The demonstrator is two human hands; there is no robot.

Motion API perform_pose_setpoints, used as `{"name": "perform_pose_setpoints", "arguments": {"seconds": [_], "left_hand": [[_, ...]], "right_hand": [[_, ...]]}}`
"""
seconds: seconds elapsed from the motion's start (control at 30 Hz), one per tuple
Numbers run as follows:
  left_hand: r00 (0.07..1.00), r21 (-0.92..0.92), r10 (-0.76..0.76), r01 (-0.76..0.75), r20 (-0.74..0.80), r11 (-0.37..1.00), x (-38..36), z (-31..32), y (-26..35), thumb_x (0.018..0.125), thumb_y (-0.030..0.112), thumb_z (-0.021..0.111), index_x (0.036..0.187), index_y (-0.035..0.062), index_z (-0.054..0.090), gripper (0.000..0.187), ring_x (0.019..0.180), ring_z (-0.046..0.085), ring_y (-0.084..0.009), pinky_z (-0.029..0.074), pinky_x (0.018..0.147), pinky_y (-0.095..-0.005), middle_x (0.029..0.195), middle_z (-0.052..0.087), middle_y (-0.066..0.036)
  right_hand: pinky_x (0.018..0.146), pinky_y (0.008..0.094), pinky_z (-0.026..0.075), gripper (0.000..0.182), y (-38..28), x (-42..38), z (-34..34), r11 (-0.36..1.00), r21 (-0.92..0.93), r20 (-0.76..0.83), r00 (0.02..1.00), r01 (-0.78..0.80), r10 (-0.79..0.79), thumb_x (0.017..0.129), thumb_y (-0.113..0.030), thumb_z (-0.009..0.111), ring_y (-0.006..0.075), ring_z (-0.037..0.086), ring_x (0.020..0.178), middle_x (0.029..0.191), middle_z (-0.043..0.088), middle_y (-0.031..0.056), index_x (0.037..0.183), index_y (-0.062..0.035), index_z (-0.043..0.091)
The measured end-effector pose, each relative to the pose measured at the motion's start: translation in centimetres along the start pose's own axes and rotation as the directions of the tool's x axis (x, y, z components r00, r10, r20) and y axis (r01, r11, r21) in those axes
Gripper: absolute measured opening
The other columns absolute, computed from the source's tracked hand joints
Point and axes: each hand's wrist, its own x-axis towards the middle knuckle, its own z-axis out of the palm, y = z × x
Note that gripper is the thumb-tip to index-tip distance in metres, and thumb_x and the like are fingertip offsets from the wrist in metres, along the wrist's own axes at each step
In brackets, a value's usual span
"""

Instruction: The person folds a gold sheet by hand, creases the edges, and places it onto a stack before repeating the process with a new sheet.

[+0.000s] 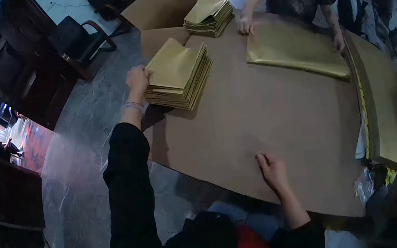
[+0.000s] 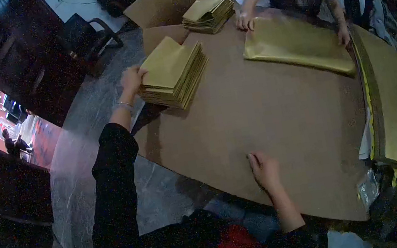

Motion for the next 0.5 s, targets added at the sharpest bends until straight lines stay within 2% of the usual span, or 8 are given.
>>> {"name": "perform_pose_setpoints", "arguments": {"seconds": [0.03, 0.13, 0.17, 0.23, 0.3, 0.43, 0.47, 0.5], "left_hand": [[0.998, 0.01, 0.06, -0.06, -0.032, 0.998, -0.1, 0.2, -0.1, 0.08, 0.043, 0.061, 0.089, 0.0144, 0.069, 0.031, 0.085, 0.06, -0.0319, 0.046, 0.075, -0.0426, 0.084, 0.066, -0.012], [0.98, 0.131, 0.198, -0.193, -0.034, 0.972, -0.9, 0.3, -0.7, 0.083, 0.035, 0.056, 0.087, 0.0149, 0.069, 0.024, 0.086, 0.059, -0.0315, 0.044, 0.076, -0.0409, 0.084, 0.065, -0.013], [0.979, 0.154, 0.185, -0.17, -0.082, 0.973, -1.0, 0.7, -0.7, 0.083, 0.033, 0.056, 0.083, 0.0134, 0.069, 0.023, 0.085, 0.059, -0.0325, 0.044, 0.077, -0.0426, 0.081, 0.065, -0.014], [0.97, 0.094, 0.179, -0.165, -0.163, 0.982, -1.2, 1.8, -1.4, 0.083, 0.031, 0.055, 0.08, 0.0117, 0.067, 0.023, 0.084, 0.058, -0.0336, 0.043, 0.078, -0.0447, 0.079, 0.064, -0.015], [0.98, 0.113, 0.181, -0.19, 0.087, 0.975, -0.3, 1.1, -1.9, 0.089, 0.027, 0.049, 0.103, 0.0095, 0.066, 0.028, 0.091, 0.054, -0.038, 0.04, 0.085, -0.0474, 0.088, 0.062, -0.02], [0.97, 0.219, 0.241, -0.245, 0.044, 0.944, 0.1, 1.9, -2.8, 0.09, 0.027, 0.052, 0.112, 0.0049, 0.06, 0.033, 0.094, 0.053, -0.0391, 0.041, 0.085, -0.0475, 0.098, 0.061, -0.023], [0.968, 0.268, 0.238, -0.209, -0.079, 0.94, -1.1, 0.9, -1.3, 0.089, 0.025, 0.055, 0.116, 0.0035, 0.057, 0.035, 0.095, 0.053, -0.039, 0.042, 0.086, -0.0466, 0.104, 0.059, -0.023], [0.95, 0.304, 0.243, -0.176, -0.198, 0.936, -2.4, -0.6, 0.6, 0.088, 0.023, 0.058, 0.12, 0.002, 0.053, 0.04, 0.096, 0.053, -0.0389, 0.042, 0.086, -0.0457, 0.109, 0.057, -0.024]], "right_hand": [[0.063, 0.0333, 0.048, 0.024, 0.7, -0.1, 0.4, 0.99, 0.123, 0.034, 0.997, -0.072, 0.068, 0.092, -0.022, 0.053, 0.0269, 0.062, 0.068, 0.079, 0.064, 0.0159, 0.1, -0.0018, 0.063], [0.064, 0.0337, 0.048, 0.024, 0.5, -0.3, 0.4, 0.994, 0.102, -0.014, 0.999, -0.029, 0.03, 0.092, -0.023, 0.053, 0.0262, 0.062, 0.069, 0.079, 0.064, 0.0152, 0.1, -0.0029, 0.063], [0.066, 0.0348, 0.049, 0.024, 0.6, -0.1, 0.1, 0.987, 0.071, 0.093, 0.987, -0.141, 0.134, 0.092, -0.024, 0.053, 0.0275, 0.063, 0.074, 0.084, 0.064, 0.0151, 0.101, -0.004, 0.063], [0.068, 0.036, 0.049, 0.023, 1.4, -0.2, 0.8, 0.994, 0.052, 0.006, 0.996, -0.093, 0.093, 0.091, -0.024, 0.054, 0.0295, 0.063, 0.08, 0.09, 0.065, 0.015, 0.101, -0.0053, 0.064], [0.068, 0.0351, 0.049, 0.024, 1.0, -0.3, 0.7, 1.0, 0.026, -0.038, 0.999, 0.001, 0.0, 0.091, -0.025, 0.054, 0.0279, 0.063, 0.077, 0.088, 0.065, 0.015, 0.1, -0.0048, 0.064], [0.068, 0.033, 0.049, 0.026, 2.6, 0.0, 1.1, 0.993, -0.091, -0.005, 0.998, 0.069, -0.07, 0.091, -0.026, 0.053, 0.0248, 0.063, 0.075, 0.085, 0.065, 0.0146, 0.101, -0.0044, 0.064], [0.069, 0.0327, 0.048, 0.026, 0.5, -0.3, -0.2, 0.994, 0.047, 0.066, 0.994, -0.096, 0.093, 0.092, -0.026, 0.053, 0.0228, 0.062, 0.075, 0.084, 0.065, 0.0135, 0.103, -0.0047, 0.063], [0.069, 0.0324, 0.048, 0.026, 0.3, -0.5, -1.1, 0.984, 0.138, 0.111, 0.989, -0.109, 0.094, 0.092, -0.026, 0.053, 0.0217, 0.062, 0.074, 0.084, 0.064, 0.0125, 0.103, -0.0048, 0.063]]}}
